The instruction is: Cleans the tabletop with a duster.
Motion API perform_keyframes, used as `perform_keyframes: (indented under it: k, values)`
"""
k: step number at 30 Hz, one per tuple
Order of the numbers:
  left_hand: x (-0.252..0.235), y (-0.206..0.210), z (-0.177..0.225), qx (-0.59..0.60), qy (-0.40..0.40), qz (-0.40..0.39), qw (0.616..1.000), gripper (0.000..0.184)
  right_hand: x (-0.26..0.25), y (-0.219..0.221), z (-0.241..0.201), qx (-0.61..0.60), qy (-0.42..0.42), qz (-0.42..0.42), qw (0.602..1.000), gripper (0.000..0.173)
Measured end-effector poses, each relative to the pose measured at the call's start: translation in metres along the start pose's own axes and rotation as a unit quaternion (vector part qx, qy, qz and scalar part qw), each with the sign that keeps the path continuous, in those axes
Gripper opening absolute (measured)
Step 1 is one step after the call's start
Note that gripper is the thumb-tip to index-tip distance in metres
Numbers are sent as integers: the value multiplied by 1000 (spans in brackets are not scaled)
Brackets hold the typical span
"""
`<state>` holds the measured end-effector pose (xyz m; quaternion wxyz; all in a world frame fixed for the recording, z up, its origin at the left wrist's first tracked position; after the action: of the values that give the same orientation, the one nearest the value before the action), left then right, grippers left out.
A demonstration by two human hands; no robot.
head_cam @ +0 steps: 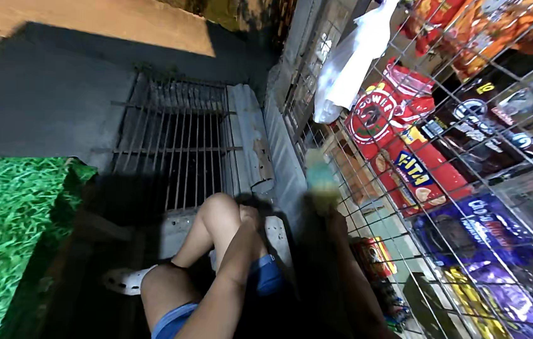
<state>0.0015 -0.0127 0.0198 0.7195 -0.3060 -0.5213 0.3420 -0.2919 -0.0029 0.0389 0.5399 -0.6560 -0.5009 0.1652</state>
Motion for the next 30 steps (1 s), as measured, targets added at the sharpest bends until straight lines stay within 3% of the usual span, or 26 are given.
perform_keyframes:
  k: [2, 5, 8, 11, 14, 17, 20, 22, 24, 27, 30]
  values:
    - [35, -10, -14, 172, -3, 63, 983, 40, 6, -3, -13, -3, -23, -7, 1000, 45]
    - [-1, -11, -5, 96, -17, -13, 995, 40, 16, -5, -24, -24, -59, 20, 998, 46]
    - [-65, 19, -10, -56, -60, -104, 991, 39, 4, 19, -8, -57, -30, 11, 998, 47]
    - [-80, 21, -13, -85, -62, -116, 988, 38, 13, 46, -32, -32, -55, -62, 996, 42]
    - [-85, 26, -19, -46, -74, -122, 989, 36, 39, 95, -40, 65, -107, -186, 975, 50]
    - [-93, 26, -23, -30, -57, -3, 998, 25, 49, 129, -8, 8, -39, -162, 986, 47]
    - [-87, 9, -22, -38, -47, -39, 997, 26, 68, 144, 10, -66, -54, -110, 990, 47]
    - [-89, -7, -28, 0, -46, 19, 999, 26, 88, 163, 23, 3, -114, -184, 976, 45]
    - [-86, -20, -42, 56, -55, 83, 993, 38, 100, 176, 41, 64, -107, -251, 960, 48]
    - [-72, -46, -61, 121, -68, 163, 977, 41, 83, 163, 34, 41, -89, -158, 983, 55]
    - [-38, -64, -77, 174, -58, 241, 953, 38, 83, 159, 8, -19, -215, -77, 973, 48]
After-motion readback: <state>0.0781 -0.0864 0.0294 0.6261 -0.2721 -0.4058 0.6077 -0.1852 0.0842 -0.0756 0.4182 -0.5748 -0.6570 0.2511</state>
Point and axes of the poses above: each hand's wrist, its own x-axis away from the middle knuckle, its own y-axis out of the palm, z = x × y, the point moved 10 cm from there along -x, towards the middle knuckle, and after that the axes turned 4 degrees about -z, right-handed, at the moved point
